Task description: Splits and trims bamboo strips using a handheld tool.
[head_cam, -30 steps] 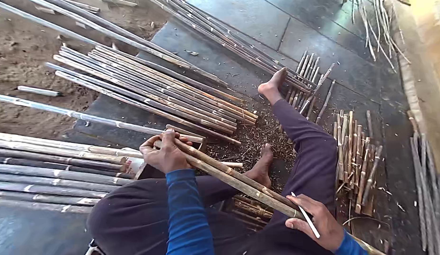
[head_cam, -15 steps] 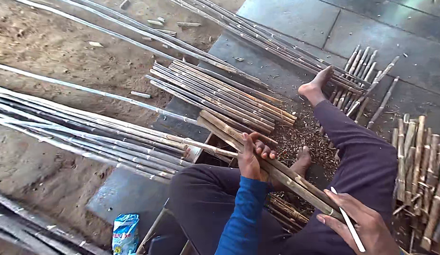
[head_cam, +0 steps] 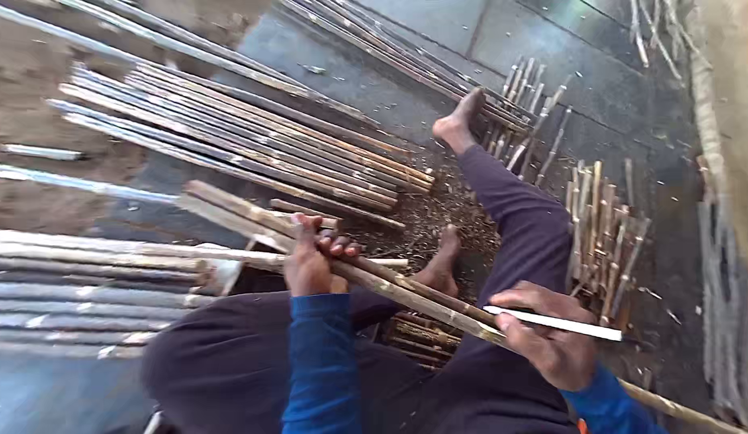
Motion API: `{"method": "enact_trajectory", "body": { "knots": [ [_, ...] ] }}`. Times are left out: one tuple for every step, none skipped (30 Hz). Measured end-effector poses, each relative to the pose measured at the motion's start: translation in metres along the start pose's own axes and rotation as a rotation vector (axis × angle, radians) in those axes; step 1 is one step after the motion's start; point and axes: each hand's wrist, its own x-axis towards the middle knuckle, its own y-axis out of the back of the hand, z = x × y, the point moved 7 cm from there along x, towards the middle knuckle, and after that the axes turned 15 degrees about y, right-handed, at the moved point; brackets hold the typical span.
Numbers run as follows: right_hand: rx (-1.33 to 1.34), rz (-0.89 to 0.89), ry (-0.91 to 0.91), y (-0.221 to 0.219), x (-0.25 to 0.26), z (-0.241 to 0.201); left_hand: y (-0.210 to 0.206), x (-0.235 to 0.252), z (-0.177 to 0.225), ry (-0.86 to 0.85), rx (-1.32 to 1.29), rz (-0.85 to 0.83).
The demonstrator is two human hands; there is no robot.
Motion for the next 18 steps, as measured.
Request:
{"method": "enact_trajectory", "body": {
  "knots": [
    [0.004, -0.019, -0.010, -0.008, -0.005, 0.011, 0.000, 0.002, 0.000, 0.003, 0.012, 0.007],
    [0.040, -0.026, -0.046, -0.017, -0.013, 0.027, 0.000, 0.003, 0.000, 0.004, 0.021, 0.011],
    [0.090, -0.028, -0.107, -0.023, -0.021, 0.042, 0.000, 0.003, 0.000, 0.003, 0.024, 0.020],
    [0.140, -0.033, -0.174, -0.028, -0.028, 0.054, 0.001, 0.004, 0.000, 0.001, 0.016, 0.031],
    [0.168, -0.038, -0.228, -0.031, -0.030, 0.061, 0.003, 0.005, -0.001, 0.002, 0.006, 0.043],
    [0.181, -0.041, -0.262, -0.033, -0.031, 0.064, 0.005, 0.005, -0.001, 0.004, -0.005, 0.059],
    [0.188, -0.040, -0.281, -0.034, -0.029, 0.066, 0.006, 0.004, -0.002, 0.006, -0.014, 0.073],
    [0.185, -0.039, -0.277, -0.036, -0.026, 0.068, 0.005, 0.004, -0.002, 0.007, -0.017, 0.076],
    [0.180, -0.044, -0.254, -0.038, -0.022, 0.070, 0.004, 0.005, -0.001, 0.006, -0.025, 0.074],
    [0.169, -0.051, -0.212, -0.041, -0.017, 0.073, 0.004, 0.005, -0.001, 0.006, -0.032, 0.073],
    [0.153, -0.060, -0.162, -0.044, -0.013, 0.075, 0.004, 0.006, -0.001, 0.005, -0.035, 0.076],
    [0.128, -0.075, -0.113, -0.047, -0.010, 0.076, 0.005, 0.006, -0.001, 0.002, -0.037, 0.077],
    [0.110, -0.088, -0.072, -0.050, -0.009, 0.076, 0.006, 0.007, -0.001, 0.000, -0.041, 0.078],
    [0.107, -0.097, -0.044, -0.053, -0.010, 0.075, 0.007, 0.007, -0.002, 0.001, -0.041, 0.082],
    [0.117, -0.110, -0.019, -0.056, -0.011, 0.074, 0.008, 0.007, -0.002, 0.002, -0.043, 0.086],
    [0.129, -0.129, 0.011, -0.058, -0.011, 0.073, 0.009, 0.007, -0.003, -0.001, -0.047, 0.094],
    [0.143, -0.151, 0.038, -0.060, -0.012, 0.071, 0.010, 0.007, -0.003, -0.004, -0.047, 0.100],
    [0.158, -0.169, 0.063, -0.062, -0.012, 0.069, 0.010, 0.007, -0.003, -0.006, -0.052, 0.101]
  ]
}}
